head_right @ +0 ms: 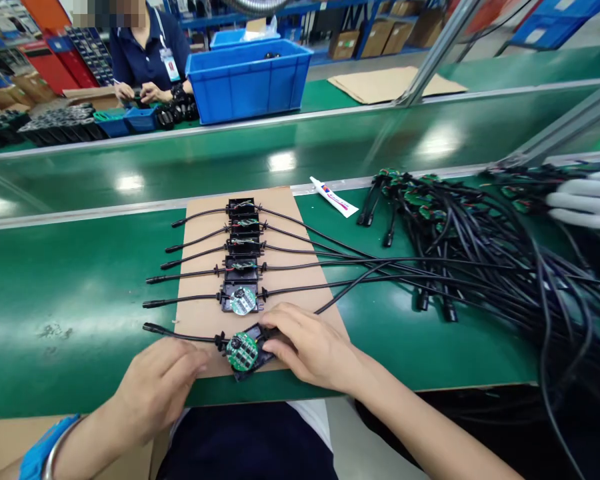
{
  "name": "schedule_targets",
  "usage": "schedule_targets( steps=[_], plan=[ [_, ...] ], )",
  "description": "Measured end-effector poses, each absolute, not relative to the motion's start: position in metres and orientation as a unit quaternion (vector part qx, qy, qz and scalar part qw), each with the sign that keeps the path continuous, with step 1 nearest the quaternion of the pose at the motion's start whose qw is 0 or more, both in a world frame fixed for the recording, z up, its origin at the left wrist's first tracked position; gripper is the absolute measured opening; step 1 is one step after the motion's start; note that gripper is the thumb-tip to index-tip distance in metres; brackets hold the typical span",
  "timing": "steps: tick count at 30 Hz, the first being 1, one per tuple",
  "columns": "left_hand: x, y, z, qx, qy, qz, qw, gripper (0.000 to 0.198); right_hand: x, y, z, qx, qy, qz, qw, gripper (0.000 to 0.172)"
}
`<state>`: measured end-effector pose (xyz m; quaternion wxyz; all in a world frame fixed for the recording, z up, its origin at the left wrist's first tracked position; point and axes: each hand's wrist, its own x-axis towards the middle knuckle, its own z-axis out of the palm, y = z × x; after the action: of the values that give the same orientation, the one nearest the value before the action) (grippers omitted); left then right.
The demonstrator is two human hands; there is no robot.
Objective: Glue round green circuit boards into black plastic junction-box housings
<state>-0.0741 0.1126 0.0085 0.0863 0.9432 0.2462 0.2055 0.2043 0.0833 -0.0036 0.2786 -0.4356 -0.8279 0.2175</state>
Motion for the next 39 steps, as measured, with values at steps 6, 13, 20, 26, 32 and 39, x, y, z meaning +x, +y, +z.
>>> schedule_targets(
  steps=[6, 13, 20, 26, 32, 39],
  plan=[
    [-0.065, 0.115, 0.004, 0.926, 0.335, 0.167, 0.049, 0.025, 0.213, 0.089, -0.002, -0.409, -0.821, 0.268, 0.296, 0.010],
    [-0.069, 0.093, 0.007, 0.936, 0.296, 0.143, 0.126, 0.019, 0.219, 0.087, 0.000, -0.437, -0.826, 0.247, 0.258, 0.010],
    [-0.073, 0.112, 0.001, 0.932, 0.322, 0.156, 0.054, 0.020, 0.211, 0.088, -0.004, -0.434, -0.834, 0.193, 0.282, 0.008],
    [-0.076, 0.132, 0.006, 0.936, 0.331, 0.104, 0.055, 0.016, 0.205, 0.086, -0.012, -0.439, -0.837, 0.145, 0.292, 0.010],
    [-0.082, 0.153, 0.019, 0.936, 0.320, 0.111, 0.099, 0.016, 0.238, 0.118, 0.030, -0.457, -0.824, 0.133, 0.307, 0.010],
    [-0.053, 0.215, 0.054, 0.925, 0.284, 0.167, 0.189, 0.019, 0.348, 0.250, 0.035, -0.717, -0.672, -0.073, 0.169, 0.030]
  ],
)
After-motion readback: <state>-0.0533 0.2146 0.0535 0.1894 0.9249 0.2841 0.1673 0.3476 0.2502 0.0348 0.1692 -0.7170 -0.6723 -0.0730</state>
